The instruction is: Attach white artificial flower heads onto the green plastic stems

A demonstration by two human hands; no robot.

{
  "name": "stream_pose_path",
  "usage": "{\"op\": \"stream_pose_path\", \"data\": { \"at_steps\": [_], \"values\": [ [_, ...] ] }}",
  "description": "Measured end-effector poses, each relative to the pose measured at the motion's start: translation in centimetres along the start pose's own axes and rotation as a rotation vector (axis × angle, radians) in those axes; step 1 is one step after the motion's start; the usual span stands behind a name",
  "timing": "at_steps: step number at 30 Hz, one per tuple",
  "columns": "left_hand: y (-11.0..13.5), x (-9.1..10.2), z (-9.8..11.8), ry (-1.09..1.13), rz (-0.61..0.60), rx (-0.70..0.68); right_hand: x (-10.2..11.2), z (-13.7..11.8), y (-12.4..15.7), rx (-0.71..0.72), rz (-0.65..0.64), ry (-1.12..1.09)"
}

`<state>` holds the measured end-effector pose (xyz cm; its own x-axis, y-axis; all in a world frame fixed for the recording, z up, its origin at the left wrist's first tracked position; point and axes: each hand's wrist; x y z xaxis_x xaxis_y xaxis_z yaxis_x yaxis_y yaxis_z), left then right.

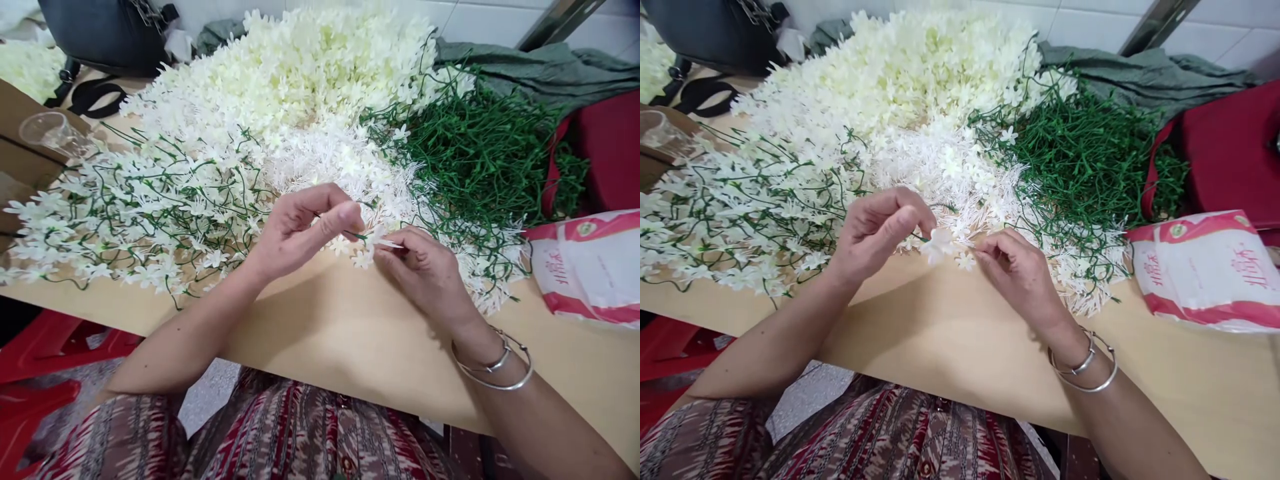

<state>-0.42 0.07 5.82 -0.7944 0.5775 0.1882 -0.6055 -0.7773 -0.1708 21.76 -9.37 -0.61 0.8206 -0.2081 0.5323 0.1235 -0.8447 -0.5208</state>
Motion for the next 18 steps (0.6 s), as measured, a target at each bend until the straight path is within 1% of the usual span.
{"op": "stream_pose_path", "data": {
  "at_steps": [2, 4, 5, 6, 7, 8, 10, 12, 14, 16, 18],
  "values": [
    [-0.1, 1.0, 0.8, -0.077, -0.274, 0.123, -0.3, 0.0, 0.1, 0.046, -0.049, 0.029],
    [-0.2, 1.5, 1.1, -0.163, -0.546, 0.23, -0.6, 0.1, 0.2, 0.081, -0.101, 0.073],
    [-0.1, 1.6, 1.1, -0.21, -0.66, 0.275, -0.7, 0.2, 0.3, 0.095, -0.121, 0.098],
    [0.0, 1.5, 1.0, -0.265, -0.749, 0.316, -0.7, 0.2, 0.3, 0.099, -0.133, 0.114],
    [0.1, 1.4, 0.8, -0.332, -0.803, 0.348, -0.7, 0.3, 0.3, 0.089, -0.132, 0.119],
    [0.3, 1.2, 0.7, -0.407, -0.818, 0.363, -0.7, 0.3, 0.4, 0.063, -0.116, 0.11],
    [0.7, 1.0, 0.6, -0.552, -0.76, 0.337, -0.6, 0.4, 0.4, -0.021, -0.056, 0.064],
    [1.1, 1.0, 0.9, -0.649, -0.661, 0.26, -0.5, 0.3, 0.4, -0.109, 0.009, 0.024],
    [1.3, 1.0, 1.4, -0.698, -0.563, 0.189, -0.5, 0.0, 0.4, -0.164, 0.053, 0.004],
    [1.2, 0.8, 1.6, -0.739, -0.426, 0.162, -0.6, -0.5, 0.3, -0.183, 0.08, -0.016],
    [1.0, 0.4, 1.2, -0.756, -0.292, 0.164, -0.8, -1.2, 0.2, -0.172, 0.095, -0.058]
  ]
}}
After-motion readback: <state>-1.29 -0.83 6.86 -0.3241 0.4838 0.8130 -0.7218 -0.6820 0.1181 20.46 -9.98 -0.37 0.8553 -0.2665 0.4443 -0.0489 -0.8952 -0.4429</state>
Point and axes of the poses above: each hand's wrist, its own y-axis away from the middle knuckle, its own x-axis out of the back of the hand, z = x × y, and after that the axes turned 14 degrees about x, right-handed
